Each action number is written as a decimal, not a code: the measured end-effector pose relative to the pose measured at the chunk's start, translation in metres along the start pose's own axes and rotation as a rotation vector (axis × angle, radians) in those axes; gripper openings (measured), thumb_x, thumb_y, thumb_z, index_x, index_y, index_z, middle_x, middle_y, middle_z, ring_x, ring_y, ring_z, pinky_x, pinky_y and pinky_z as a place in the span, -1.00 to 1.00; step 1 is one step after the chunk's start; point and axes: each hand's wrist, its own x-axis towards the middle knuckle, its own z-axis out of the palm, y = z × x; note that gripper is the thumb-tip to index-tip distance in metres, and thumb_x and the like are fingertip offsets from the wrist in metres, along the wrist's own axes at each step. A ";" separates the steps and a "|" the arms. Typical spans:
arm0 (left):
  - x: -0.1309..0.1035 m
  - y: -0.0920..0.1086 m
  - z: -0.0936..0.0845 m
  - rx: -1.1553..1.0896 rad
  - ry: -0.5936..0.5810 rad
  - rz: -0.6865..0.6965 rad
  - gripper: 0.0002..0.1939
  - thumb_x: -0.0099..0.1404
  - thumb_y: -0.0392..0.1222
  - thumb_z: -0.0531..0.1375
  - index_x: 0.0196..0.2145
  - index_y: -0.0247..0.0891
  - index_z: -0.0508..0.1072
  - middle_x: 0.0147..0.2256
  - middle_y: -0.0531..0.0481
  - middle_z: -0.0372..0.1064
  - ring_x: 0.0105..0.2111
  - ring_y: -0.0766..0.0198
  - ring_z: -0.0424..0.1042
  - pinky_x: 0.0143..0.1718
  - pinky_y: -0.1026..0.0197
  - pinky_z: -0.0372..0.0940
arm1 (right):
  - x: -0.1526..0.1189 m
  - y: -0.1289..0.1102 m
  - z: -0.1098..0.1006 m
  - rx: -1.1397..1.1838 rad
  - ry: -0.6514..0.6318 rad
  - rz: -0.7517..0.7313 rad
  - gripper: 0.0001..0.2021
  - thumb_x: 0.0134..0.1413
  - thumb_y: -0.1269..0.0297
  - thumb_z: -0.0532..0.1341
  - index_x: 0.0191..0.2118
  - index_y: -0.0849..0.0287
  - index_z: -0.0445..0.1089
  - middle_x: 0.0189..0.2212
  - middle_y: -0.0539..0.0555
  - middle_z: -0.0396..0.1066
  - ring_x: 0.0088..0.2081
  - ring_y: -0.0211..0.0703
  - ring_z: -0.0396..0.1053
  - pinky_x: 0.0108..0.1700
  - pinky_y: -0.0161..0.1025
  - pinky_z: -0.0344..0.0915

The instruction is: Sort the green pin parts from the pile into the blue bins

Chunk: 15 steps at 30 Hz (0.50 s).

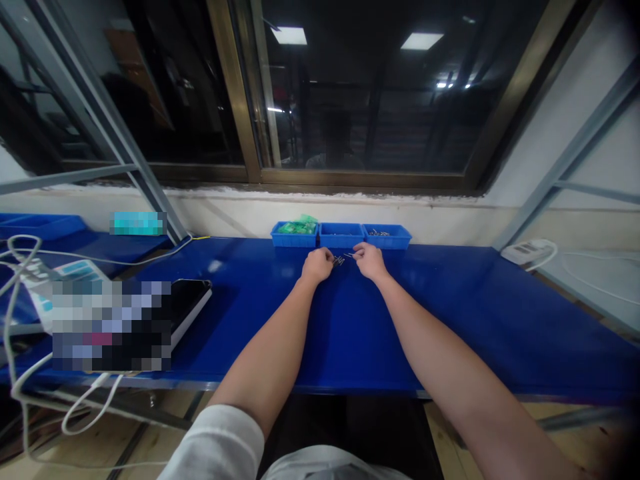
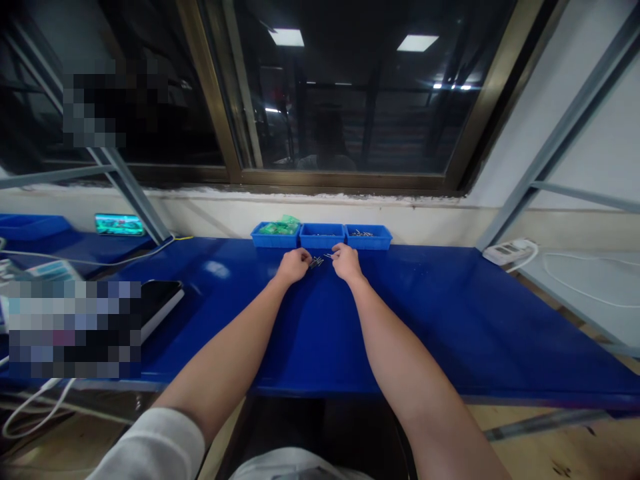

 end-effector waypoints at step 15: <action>-0.006 0.012 -0.018 -0.255 -0.132 0.191 -0.65 0.13 0.00 0.09 -0.43 -0.32 0.54 -0.53 0.03 0.42 -0.48 0.31 0.33 -0.40 0.30 0.18 | -0.005 -0.016 -0.003 0.678 -0.287 0.077 -0.83 -0.24 0.21 0.24 -0.49 0.21 0.35 -0.58 0.00 0.37 -0.60 -0.35 0.18 -0.58 -0.38 0.01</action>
